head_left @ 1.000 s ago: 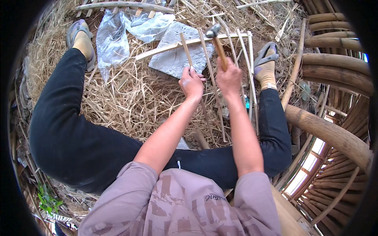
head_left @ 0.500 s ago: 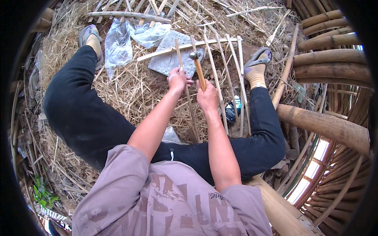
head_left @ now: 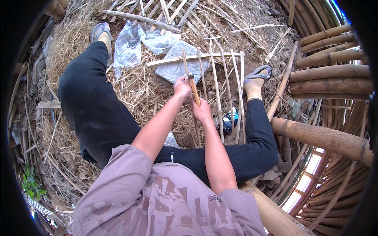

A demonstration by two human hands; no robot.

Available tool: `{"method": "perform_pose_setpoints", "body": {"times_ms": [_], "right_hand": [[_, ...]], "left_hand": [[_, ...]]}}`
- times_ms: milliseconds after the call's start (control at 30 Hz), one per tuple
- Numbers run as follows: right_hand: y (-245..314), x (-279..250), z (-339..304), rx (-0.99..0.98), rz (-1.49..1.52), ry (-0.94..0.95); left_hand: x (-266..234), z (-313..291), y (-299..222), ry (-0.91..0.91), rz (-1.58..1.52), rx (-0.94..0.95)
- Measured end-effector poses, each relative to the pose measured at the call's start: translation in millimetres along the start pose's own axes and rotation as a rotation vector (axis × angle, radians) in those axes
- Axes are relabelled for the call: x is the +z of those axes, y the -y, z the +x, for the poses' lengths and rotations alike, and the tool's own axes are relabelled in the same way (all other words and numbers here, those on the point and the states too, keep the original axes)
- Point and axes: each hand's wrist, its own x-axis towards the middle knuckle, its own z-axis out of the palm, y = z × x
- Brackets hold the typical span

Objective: The person hammers nails through thin bamboo slats into a larger frame by hand while sitting in a bamboo structure.

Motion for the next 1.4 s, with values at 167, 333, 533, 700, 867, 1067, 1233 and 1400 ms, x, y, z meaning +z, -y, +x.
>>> {"method": "perform_pose_setpoints", "body": {"times_ms": [167,333,533,700,867,1067,1233,1400], "right_hand": [[-18,7,6,0.056,0.168,0.039],[-1,-8,-4,0.244,0.355,0.063],[1,-2,2,0.227,0.299,0.084],[1,-2,3,0.269,0.339,0.083],[0,-2,1,0.235,0.259,0.066],[5,2,3,0.216,0.216,0.078],[11,1,3,0.239,0.211,0.080],[9,-1,4,0.255,0.293,0.064]], "left_hand": [[-7,-17,-26,0.055,-0.029,-0.077],[-26,-40,-87,-0.283,0.676,0.277],[-47,18,-126,-0.513,1.205,0.741],[-53,37,-134,-0.202,1.369,0.349],[-56,46,-137,-0.167,1.287,0.205],[-58,49,-131,-0.164,1.291,0.202],[-59,46,-131,-0.180,1.328,0.225],[-57,44,-136,-0.154,1.286,0.214]]}}
